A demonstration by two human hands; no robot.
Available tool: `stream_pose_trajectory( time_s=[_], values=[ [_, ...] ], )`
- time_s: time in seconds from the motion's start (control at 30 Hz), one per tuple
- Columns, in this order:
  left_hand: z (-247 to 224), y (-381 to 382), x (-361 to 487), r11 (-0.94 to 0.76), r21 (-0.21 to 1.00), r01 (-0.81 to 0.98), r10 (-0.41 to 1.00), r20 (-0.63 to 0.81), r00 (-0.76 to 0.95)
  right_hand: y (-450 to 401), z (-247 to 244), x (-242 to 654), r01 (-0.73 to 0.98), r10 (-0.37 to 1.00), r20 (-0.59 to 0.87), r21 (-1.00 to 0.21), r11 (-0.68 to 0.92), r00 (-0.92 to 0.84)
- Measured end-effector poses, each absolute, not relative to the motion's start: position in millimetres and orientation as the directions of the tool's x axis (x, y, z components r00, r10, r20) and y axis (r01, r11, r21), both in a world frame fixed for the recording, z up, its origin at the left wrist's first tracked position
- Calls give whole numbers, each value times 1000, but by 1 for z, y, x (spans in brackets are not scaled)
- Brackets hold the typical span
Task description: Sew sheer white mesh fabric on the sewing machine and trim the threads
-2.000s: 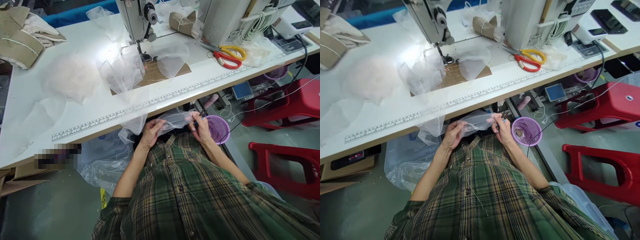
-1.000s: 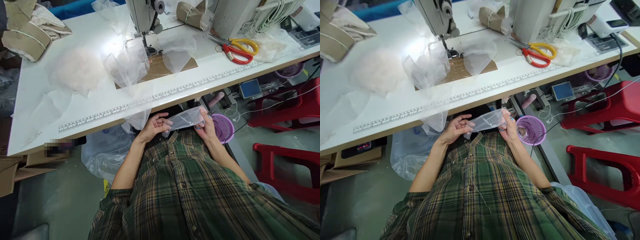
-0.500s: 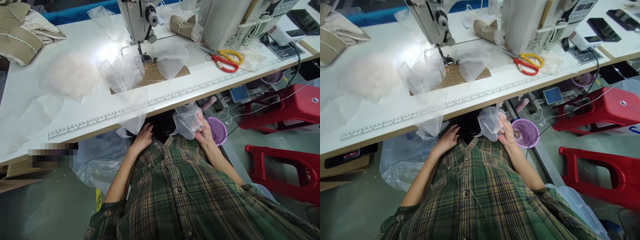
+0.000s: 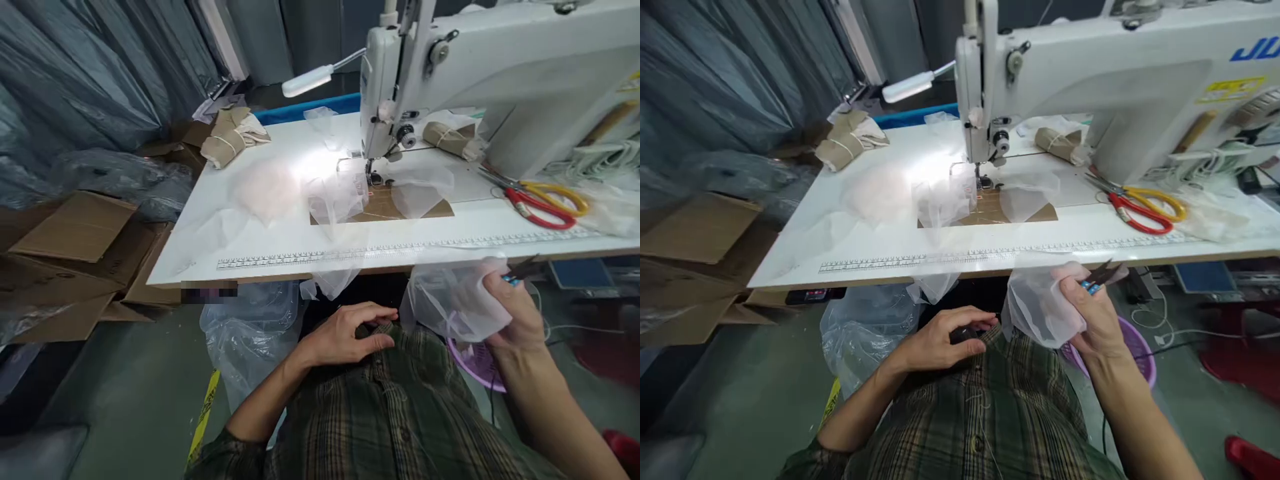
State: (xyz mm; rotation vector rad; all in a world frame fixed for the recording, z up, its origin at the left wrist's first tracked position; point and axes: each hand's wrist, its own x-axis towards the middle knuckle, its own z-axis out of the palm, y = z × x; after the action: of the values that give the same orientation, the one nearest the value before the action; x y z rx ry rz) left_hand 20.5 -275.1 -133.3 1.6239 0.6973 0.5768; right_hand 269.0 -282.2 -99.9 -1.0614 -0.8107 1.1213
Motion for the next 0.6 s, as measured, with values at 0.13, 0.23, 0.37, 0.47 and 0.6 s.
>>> stream_pose_trajectory(
  time_s=[0.13,0.23,0.37,0.47,0.6],
  values=[
    [-111,-292,8,-40,997,-61,821,68,568,-275,-78,238,-134,994,107,-986,104,-13],
    [-100,-295,3,-47,992,-115,866,98,490,-268,-68,210,14,922,241,-966,257,-303],
    [-77,-289,-13,-185,983,5,912,170,373,-256,-62,192,43,894,280,-948,314,-349],
    [-58,-282,-31,-356,932,72,897,319,307,-249,-67,198,125,942,192,-964,233,-275],
    [-41,-255,-57,-366,916,164,925,340,167,-241,-85,217,279,987,55,-956,96,-151]
  ],
)
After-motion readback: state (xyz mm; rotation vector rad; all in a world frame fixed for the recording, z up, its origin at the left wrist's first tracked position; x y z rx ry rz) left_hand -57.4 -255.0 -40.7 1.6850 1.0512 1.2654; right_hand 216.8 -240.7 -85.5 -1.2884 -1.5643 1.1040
